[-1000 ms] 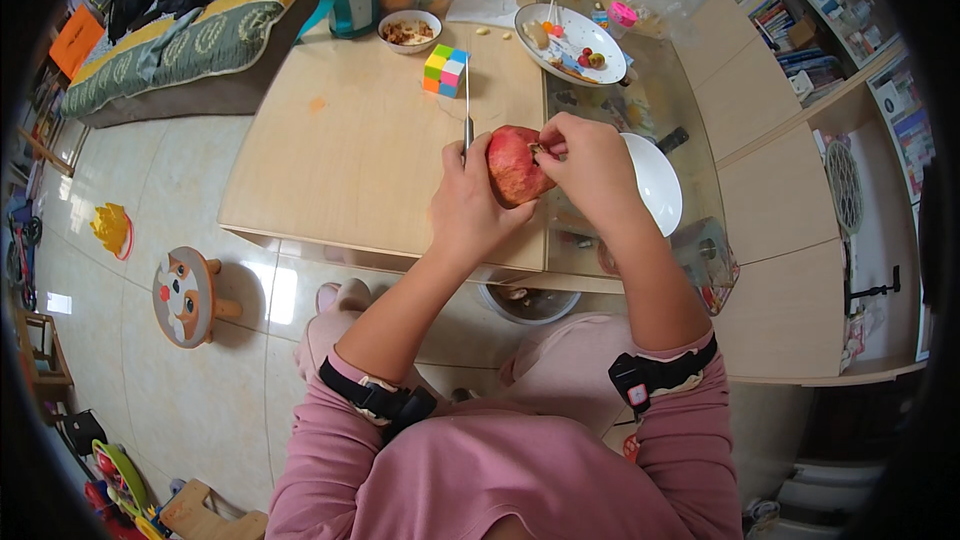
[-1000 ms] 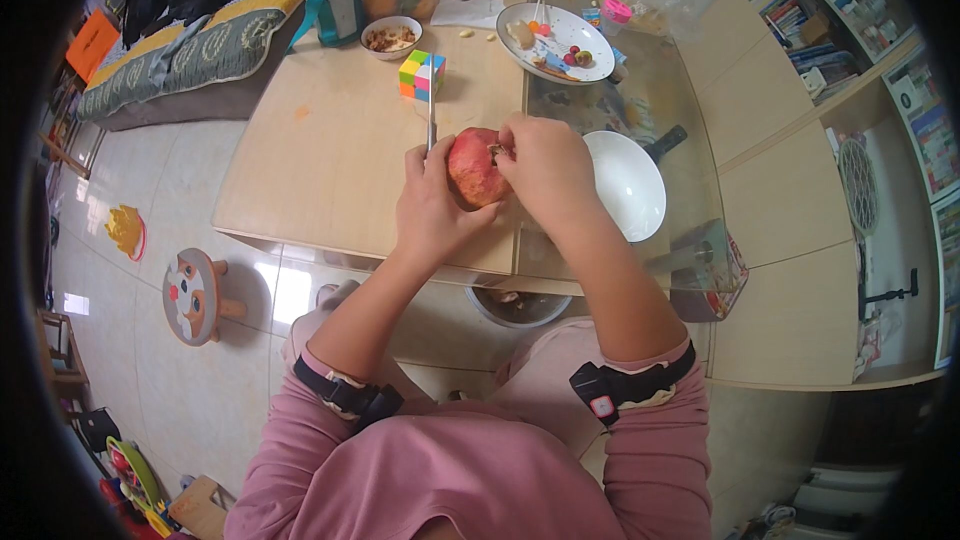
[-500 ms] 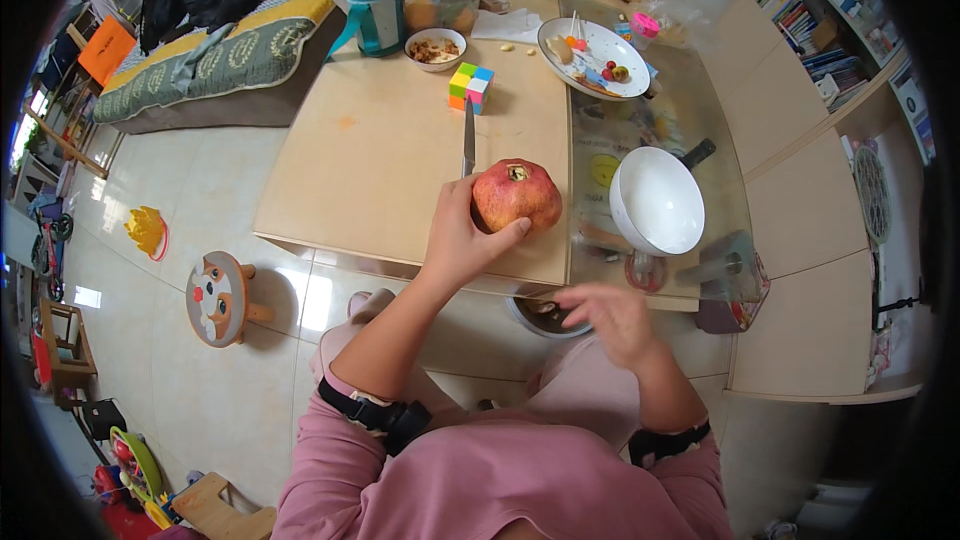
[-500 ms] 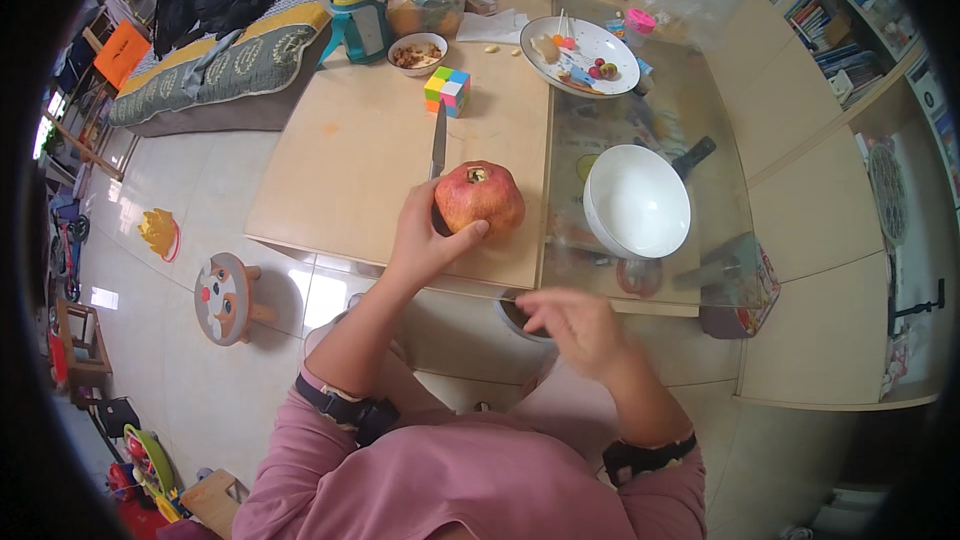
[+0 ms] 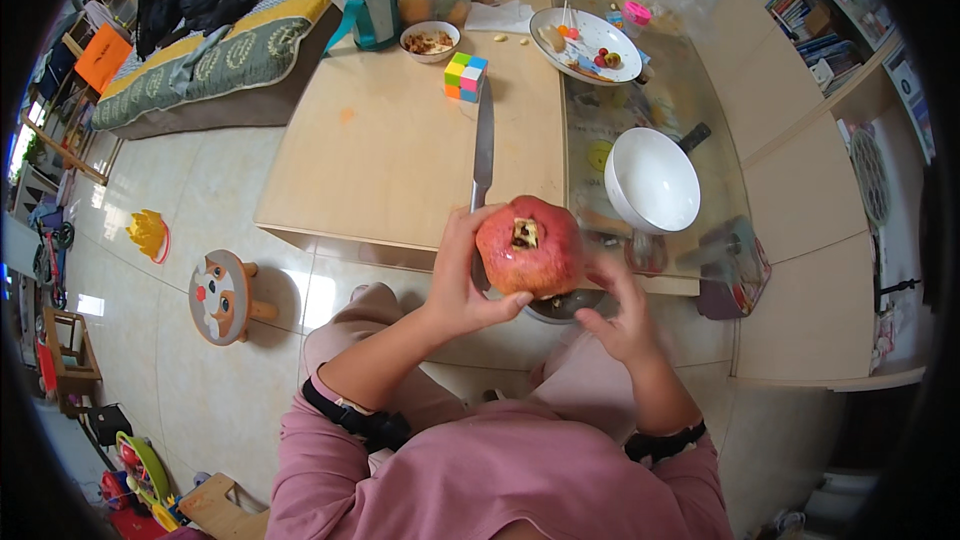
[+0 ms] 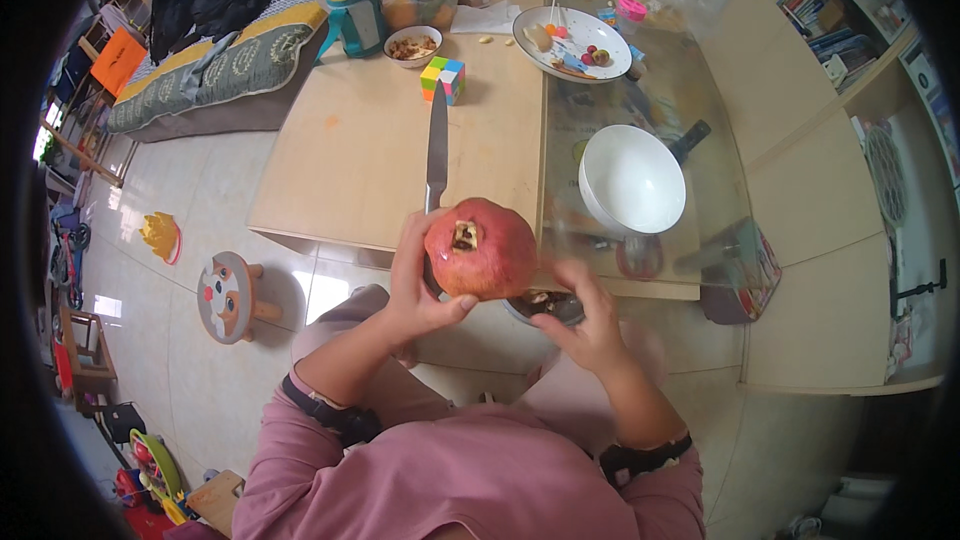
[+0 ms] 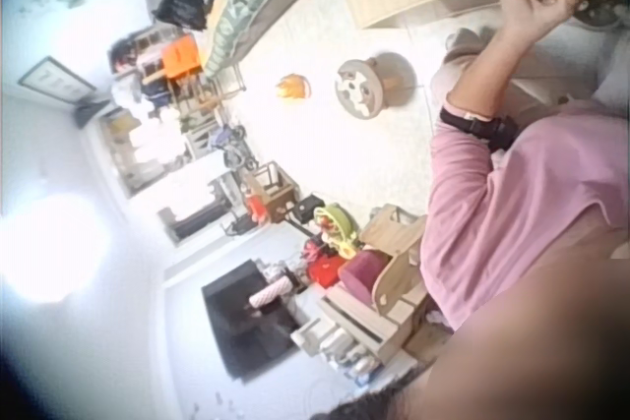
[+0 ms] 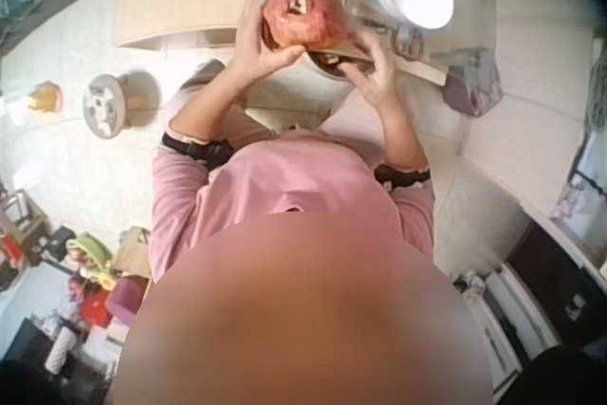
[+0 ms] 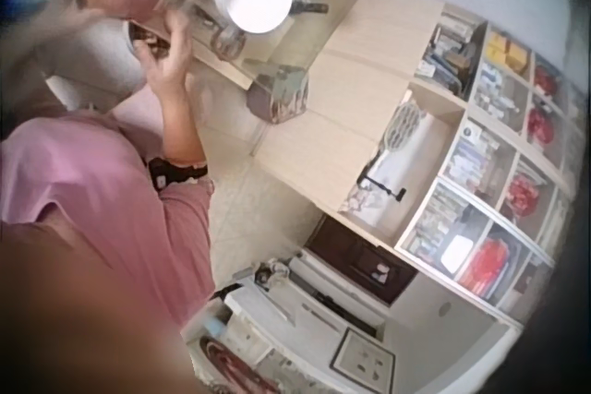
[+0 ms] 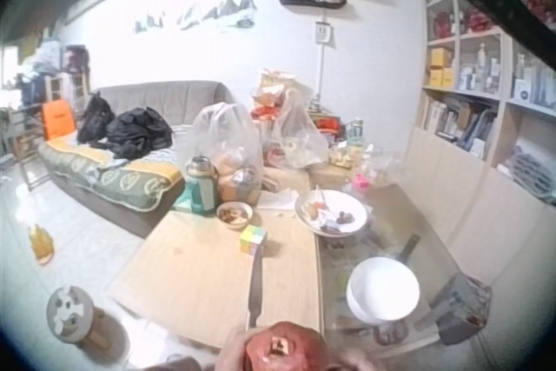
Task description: The person uses a knife to cut and remove the crown of a pomegranate while seated on the floor. They repeatedly insert the knife into the top of the fruit and pull out pieces of the crown.
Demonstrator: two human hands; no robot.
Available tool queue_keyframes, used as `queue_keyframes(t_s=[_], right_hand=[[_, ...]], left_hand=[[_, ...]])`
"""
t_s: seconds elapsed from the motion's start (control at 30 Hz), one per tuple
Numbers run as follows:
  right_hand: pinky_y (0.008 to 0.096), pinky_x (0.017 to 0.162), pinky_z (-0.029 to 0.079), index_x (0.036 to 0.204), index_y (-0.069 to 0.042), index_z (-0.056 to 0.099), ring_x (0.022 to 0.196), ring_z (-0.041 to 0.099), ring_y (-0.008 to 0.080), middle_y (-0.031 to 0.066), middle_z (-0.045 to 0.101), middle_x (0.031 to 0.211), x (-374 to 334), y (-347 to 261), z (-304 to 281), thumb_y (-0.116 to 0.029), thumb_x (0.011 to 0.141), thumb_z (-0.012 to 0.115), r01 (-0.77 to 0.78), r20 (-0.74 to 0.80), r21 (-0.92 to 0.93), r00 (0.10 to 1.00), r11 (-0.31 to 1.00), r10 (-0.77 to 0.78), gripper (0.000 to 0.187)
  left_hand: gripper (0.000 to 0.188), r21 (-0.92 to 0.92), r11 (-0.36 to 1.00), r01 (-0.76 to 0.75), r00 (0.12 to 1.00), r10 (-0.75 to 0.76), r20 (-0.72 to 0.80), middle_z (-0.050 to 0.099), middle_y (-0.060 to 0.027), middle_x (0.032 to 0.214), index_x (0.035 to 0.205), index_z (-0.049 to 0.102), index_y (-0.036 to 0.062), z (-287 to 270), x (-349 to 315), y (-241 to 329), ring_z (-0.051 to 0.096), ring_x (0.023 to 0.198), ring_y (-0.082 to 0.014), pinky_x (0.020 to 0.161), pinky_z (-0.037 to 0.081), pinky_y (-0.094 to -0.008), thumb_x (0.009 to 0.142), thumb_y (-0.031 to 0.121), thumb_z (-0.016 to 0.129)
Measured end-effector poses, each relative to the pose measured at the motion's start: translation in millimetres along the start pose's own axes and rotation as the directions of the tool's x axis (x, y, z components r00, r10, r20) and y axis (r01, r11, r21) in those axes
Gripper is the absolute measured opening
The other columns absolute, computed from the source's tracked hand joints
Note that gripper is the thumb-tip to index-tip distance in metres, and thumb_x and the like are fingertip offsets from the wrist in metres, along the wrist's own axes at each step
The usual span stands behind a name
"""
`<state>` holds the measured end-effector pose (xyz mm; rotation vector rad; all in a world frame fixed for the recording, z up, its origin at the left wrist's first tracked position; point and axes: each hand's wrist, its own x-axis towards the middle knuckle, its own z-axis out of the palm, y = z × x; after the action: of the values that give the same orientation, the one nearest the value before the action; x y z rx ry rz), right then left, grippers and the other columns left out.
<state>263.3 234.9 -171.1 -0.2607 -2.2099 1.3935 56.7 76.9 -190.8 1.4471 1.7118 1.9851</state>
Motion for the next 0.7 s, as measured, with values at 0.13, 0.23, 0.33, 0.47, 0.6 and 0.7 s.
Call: queue_keyframes(t_s=[0.13, 0.23, 0.33, 0.47, 0.6, 0.7], right_hand=[[0.0456, 0.119, 0.037, 0.150, -0.008, 0.031, 0.147, 0.038, 0.0287, 0.0153, 0.034, 0.160, 35, -3, 36, -0.022, 0.063, 0.098, 0.049, 0.010, 0.416, 0.998, 0.908, -0.058, 0.110], [0.0467, 0.118, 0.037, 0.149, -0.009, 0.031, 0.144, 0.042, 0.0301, 0.0189, 0.037, 0.157, 42, 3, 50, -0.019, 0.058, 0.100, 0.033, 0.043, 0.610, 0.996, 0.792, -0.075, 0.115], [0.0460, 0.119, 0.037, 0.149, -0.010, 0.031, 0.142, 0.043, 0.0308, 0.0208, 0.037, 0.156, 45, 9, 48, -0.017, 0.056, 0.100, 0.043, 0.010, 0.653, 0.998, 0.757, -0.065, 0.116], [0.0456, 0.117, 0.040, 0.148, -0.012, 0.031, 0.139, 0.045, 0.0308, 0.0205, 0.037, 0.154, 54, 18, 22, -0.015, 0.056, 0.099, 0.145, -0.082, 0.544, 0.989, 0.826, -0.120, 0.114], [0.0447, 0.115, 0.042, 0.146, -0.015, 0.032, 0.138, 0.046, 0.0313, 0.0205, 0.036, 0.154, 62, 29, 3, -0.015, 0.057, 0.099, 0.195, -0.155, 0.473, 0.978, 0.859, -0.137, 0.112], [0.0451, 0.115, 0.042, 0.146, -0.015, 0.031, 0.138, 0.046, 0.0317, 0.0209, 0.035, 0.154, 64, 39, 2, -0.017, 0.057, 0.099, 0.213, -0.177, 0.404, 0.972, 0.890, -0.153, 0.112]], left_hand=[[0.095, 0.015, 0.999, -0.031, 0.999, 0.030, 0.045, 0.052, -0.0172, 0.125, 0.141, 0.046, -0.0007, 11, -13, 13, 0.052, 0.112, -0.0312, 0.101, 0.043, -0.0414, 0.067, 0.042, 0.089], [0.096, -0.015, 0.998, -0.058, 0.997, 0.059, 0.056, 0.050, -0.0178, 0.127, 0.146, 0.042, 0.0005, 14, -12, 17, 0.050, 0.113, -0.0311, 0.101, 0.043, -0.0405, 0.071, 0.041, 0.088], [0.094, -0.008, 1.000, 0.012, 0.983, -0.011, 0.181, 0.049, -0.0178, 0.127, 0.148, 0.041, 0.0014, 2, -4, 17, 0.052, 0.109, -0.0295, 0.100, 0.043, -0.0380, 0.075, 0.039, 0.087], [0.064, 0.283, 0.959, 0.026, 0.966, -0.098, 0.241, 0.054, -0.0175, 0.127, 0.151, 0.038, 0.0025, -34, -3, 29, 0.056, 0.099, -0.0264, 0.090, 0.047, -0.0348, 0.094, 0.008, 0.067], [0.061, 0.396, 0.916, 0.064, 0.964, -0.159, 0.214, 0.067, -0.0189, 0.118, 0.146, 0.040, 0.0032, -67, -11, 56, 0.068, 0.089, -0.0302, 0.075, 0.054, -0.0373, 0.091, -0.004, 0.064], [0.052, 0.631, 0.762, -0.144, 0.957, -0.054, 0.284, 0.074, -0.0140, 0.102, 0.136, 0.051, 0.0034, -81, -6, 74, 0.071, 0.076, -0.0333, 0.065, 0.056, -0.0398, 0.087, -0.003, 0.070]])
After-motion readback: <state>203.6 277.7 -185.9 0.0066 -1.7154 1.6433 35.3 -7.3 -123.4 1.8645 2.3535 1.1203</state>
